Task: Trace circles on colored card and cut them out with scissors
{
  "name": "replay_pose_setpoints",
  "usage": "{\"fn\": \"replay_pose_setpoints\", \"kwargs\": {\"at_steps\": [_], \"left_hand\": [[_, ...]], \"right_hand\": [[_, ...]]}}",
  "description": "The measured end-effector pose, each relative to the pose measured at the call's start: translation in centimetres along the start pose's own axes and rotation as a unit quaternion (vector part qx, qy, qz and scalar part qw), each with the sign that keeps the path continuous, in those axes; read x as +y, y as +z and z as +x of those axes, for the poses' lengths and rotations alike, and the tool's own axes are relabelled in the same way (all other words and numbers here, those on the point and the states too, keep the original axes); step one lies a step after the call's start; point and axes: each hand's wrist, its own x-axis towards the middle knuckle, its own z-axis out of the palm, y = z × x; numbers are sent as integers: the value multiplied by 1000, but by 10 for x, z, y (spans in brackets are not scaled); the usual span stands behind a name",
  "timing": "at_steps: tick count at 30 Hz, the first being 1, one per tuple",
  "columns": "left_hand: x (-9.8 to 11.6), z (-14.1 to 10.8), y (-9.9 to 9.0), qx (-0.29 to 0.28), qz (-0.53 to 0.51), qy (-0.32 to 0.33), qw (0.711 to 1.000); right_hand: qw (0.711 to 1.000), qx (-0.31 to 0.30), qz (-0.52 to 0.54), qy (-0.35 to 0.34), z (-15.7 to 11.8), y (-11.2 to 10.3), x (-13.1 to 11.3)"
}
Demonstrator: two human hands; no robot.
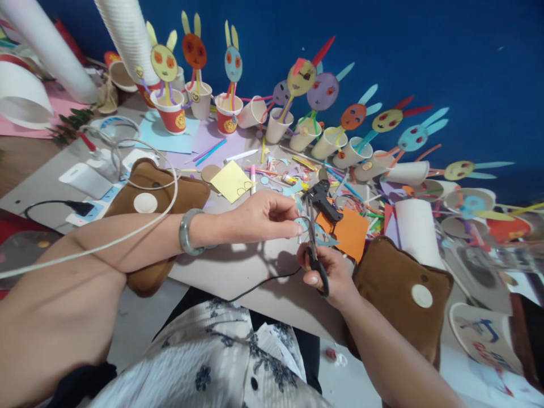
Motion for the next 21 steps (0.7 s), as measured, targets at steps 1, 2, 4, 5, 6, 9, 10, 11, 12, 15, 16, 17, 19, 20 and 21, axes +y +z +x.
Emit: {"fn": "replay_pose_setpoints", "kwargs": {"at_steps": [1,2,4,5,6,9,10,11,12,15,16,17,19,20,21], "left_hand": [[0,0,0,2,0,4,1000],[0,0,0,3,0,6,1000],[1,0,-1,1,-1,7,1000],[1,-1,-1,-1,-2,5,1000],[1,-1,-1,-1,-3,2,1000],[2,-1,-2,0,-3,-5,1000],[2,-1,-2,1,-3,-6,1000],[2,-1,-1,2,-4,-7,1000],[2,-1,-1,2,-6,-7,1000],[2,0,-2,5,-10,-7,1000],[2,0,-2,5,-10,-7,1000],[2,0,-2,5,-10,-7,1000],[2,0,-2,5,-10,-6,1000],[2,0,-2,6,-10,-6,1000],[3,0,-2,7,-9,-5,1000]], "right_hand": [[1000,0,1,1,0,0,0],[1000,1,3,2,0,0,0],[1000,1,5,5,0,0,0],[1000,0,7,8,0,0,-1],[1000,-1,10,10,0,0,-1],[1000,-5,16,13,0,0,-4],[1000,-5,18,12,0,0,-4],[1000,-5,20,11,0,0,-5],[1000,-6,22,12,0,0,-5],[1000,-9,26,15,0,0,-5],[1000,-9,26,15,0,0,-5],[1000,-8,25,15,1,0,-5],[1000,-7,24,15,1,0,-4],[1000,-6,23,15,1,0,-4],[1000,-7,22,15,1,0,-4]]}}
